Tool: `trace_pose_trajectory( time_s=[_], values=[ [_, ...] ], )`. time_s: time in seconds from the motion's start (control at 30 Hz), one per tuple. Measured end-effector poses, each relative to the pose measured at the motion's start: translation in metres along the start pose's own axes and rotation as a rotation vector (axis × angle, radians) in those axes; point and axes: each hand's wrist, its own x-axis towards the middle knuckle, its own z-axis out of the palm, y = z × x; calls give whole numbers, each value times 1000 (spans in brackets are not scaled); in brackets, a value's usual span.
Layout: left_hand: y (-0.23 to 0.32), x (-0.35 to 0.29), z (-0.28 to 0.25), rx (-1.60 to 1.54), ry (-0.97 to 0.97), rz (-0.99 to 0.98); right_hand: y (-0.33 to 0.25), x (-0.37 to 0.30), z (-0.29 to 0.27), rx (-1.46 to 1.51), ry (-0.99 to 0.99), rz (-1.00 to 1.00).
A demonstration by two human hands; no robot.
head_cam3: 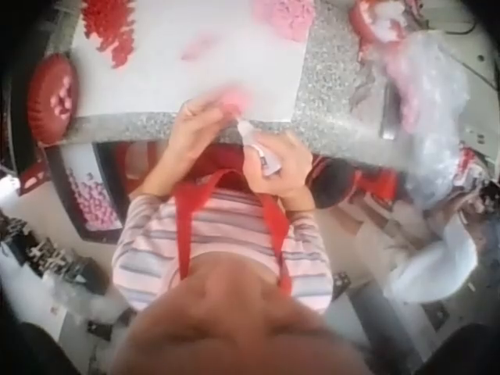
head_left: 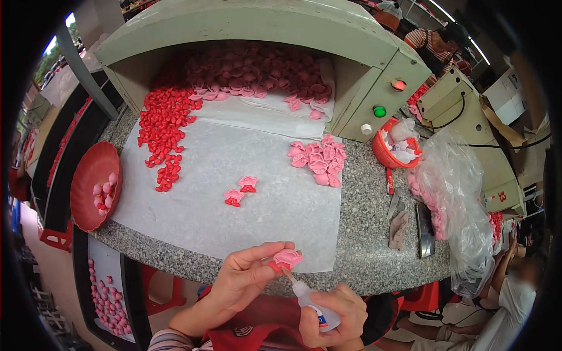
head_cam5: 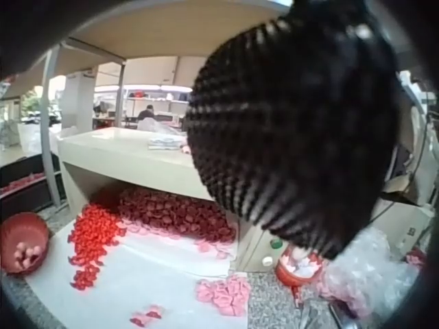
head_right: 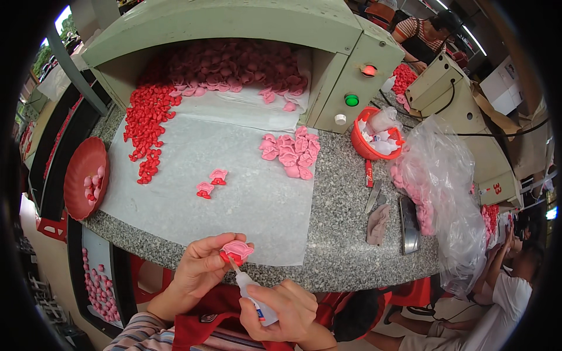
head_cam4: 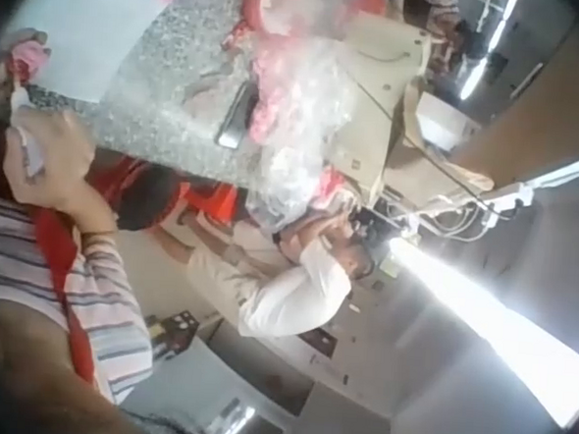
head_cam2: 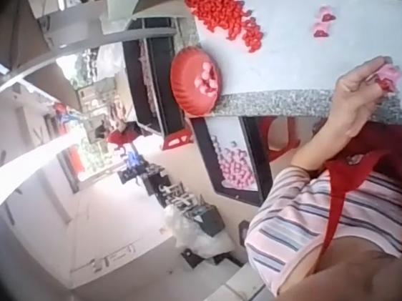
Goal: Assembling small pink heart-shaped plastic components by applying glue from a bottle.
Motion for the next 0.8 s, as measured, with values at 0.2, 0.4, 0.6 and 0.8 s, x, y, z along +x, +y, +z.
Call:
trace_pose_trajectory(
  time_s=[0.2,0.4,0.6,0.8],
  values=[
    [2,-3,-4,27,59,-3,4,-3,6,35,-16,28],
    [1,-3,-6,32,48,6,4,-1,6,27,-18,39],
    [0,-4,-8,2,26,26,7,-3,5,15,9,31],
    [-2,-2,-8,38,57,28,6,-2,5,19,2,33]
  ],
)
